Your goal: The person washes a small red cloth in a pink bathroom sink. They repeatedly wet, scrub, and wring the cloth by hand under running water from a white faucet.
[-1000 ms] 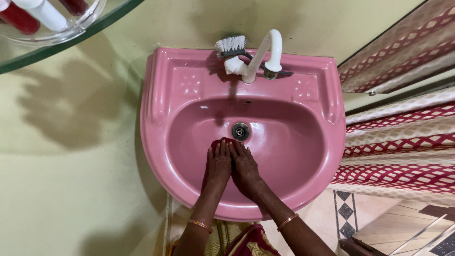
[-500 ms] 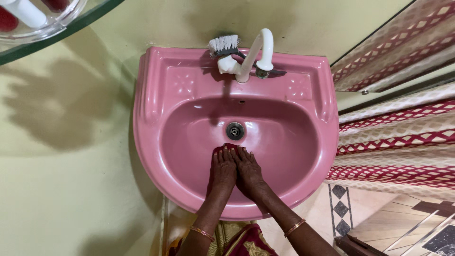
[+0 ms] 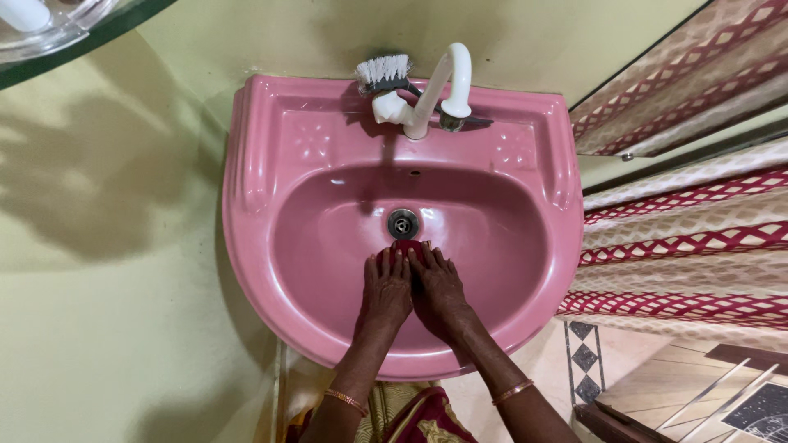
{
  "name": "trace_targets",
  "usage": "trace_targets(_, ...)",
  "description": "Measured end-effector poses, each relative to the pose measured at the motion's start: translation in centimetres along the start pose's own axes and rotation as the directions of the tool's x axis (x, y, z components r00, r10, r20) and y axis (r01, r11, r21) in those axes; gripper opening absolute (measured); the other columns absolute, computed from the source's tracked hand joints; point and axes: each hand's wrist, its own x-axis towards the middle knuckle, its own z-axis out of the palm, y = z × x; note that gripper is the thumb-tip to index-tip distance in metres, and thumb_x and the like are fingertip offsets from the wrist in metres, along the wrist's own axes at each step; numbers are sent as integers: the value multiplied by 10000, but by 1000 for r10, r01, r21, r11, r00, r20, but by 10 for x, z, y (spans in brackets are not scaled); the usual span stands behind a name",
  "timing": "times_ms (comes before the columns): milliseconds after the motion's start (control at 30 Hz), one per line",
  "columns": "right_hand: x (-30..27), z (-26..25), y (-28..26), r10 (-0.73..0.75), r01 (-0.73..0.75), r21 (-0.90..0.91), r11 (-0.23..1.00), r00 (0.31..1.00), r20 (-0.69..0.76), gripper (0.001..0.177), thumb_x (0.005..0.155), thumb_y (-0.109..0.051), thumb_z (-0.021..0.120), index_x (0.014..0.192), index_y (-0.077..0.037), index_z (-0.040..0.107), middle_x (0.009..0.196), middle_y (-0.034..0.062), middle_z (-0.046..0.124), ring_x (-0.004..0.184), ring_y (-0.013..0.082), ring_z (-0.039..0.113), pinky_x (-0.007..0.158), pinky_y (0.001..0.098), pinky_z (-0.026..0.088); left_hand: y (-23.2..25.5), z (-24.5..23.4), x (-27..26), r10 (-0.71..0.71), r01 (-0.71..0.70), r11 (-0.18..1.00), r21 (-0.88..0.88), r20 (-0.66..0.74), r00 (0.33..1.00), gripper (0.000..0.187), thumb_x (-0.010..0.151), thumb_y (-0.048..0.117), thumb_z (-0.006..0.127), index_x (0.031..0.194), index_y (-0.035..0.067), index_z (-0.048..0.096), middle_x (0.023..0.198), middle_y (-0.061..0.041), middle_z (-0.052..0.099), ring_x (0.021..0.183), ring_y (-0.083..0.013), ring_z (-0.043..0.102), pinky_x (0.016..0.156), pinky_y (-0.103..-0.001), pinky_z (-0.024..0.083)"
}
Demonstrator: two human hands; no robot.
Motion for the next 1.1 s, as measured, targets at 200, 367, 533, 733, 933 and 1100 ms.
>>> trace_targets(200, 1, 3, 20, -3, 5, -15, 1000, 994, 113, 639, 1075, -333, 379, 1623, -102, 144, 1709, 153, 64, 1577, 317, 46, 1283, 463, 87, -1, 34, 17, 113, -117, 993, -28, -136, 984, 840, 879, 110, 636, 1605, 4, 229, 1684, -187, 188, 1542, -329, 158, 1258, -505, 111)
trace_targets(367, 15, 7, 33, -36, 38, -49, 998, 999, 33, 628, 1067, -266, 378, 1624, -85, 153, 1700, 148, 110, 1580, 290, 65, 1288, 443, 85, 5, -2, 11, 129, -144, 983, -118, -128, 983, 756, 932, 65, 541, 1589, -6, 174, 1695, -176, 133, 1558, -308, 97, 1265, -444, 85)
trace_targets(533, 49, 3, 52, 22, -23, -16, 1000, 998, -66, 600, 1040, -303, 429, 1591, -137, 259, 1690, 127, 159, 1567, 291, 112, 1289, 433, 123, 16, -69, -28, 266, -172, 859, 483, -133, 955, 691, 940, -31, 488, 1570, -81, 206, 1694, -215, 169, 1545, -305, 158, 1278, -390, 116)
trace_targets(733, 17, -2, 38, 5, -2, 17, 1000, 980, -200, 576, 1037, -193, 453, 1582, -60, 323, 1651, 198, 261, 1552, 353, 183, 1266, 471, 168, 18, -33, 3, 202, -217, 976, -16, -303, 931, 638, 976, 40, 475, 1563, -54, 244, 1669, -194, 218, 1549, -309, 175, 1274, -424, 118)
trace_targets(933, 76, 40, 81, 76, -63, 66, 996, 973, -219, 592, 985, -233, 535, 1548, -139, 375, 1655, 160, 261, 1540, 348, 218, 1250, 457, 225, 23, -12, 31, 197, -114, 961, 251, -335, 921, 627, 1005, 107, 443, 1584, -16, 239, 1690, -168, 211, 1557, -319, 184, 1264, -472, 144)
trace_targets(1100, 136, 82, 137, -69, 77, -1, 997, 896, -439, 574, 997, -166, 509, 1567, -184, 444, 1657, 163, 318, 1525, 371, 306, 1237, 472, 284, 28, -34, 55, 182, -79, 903, 421, -210, 961, 709, 977, 170, 472, 1607, 13, 186, 1700, -157, 174, 1554, -318, 152, 1241, -516, 125)
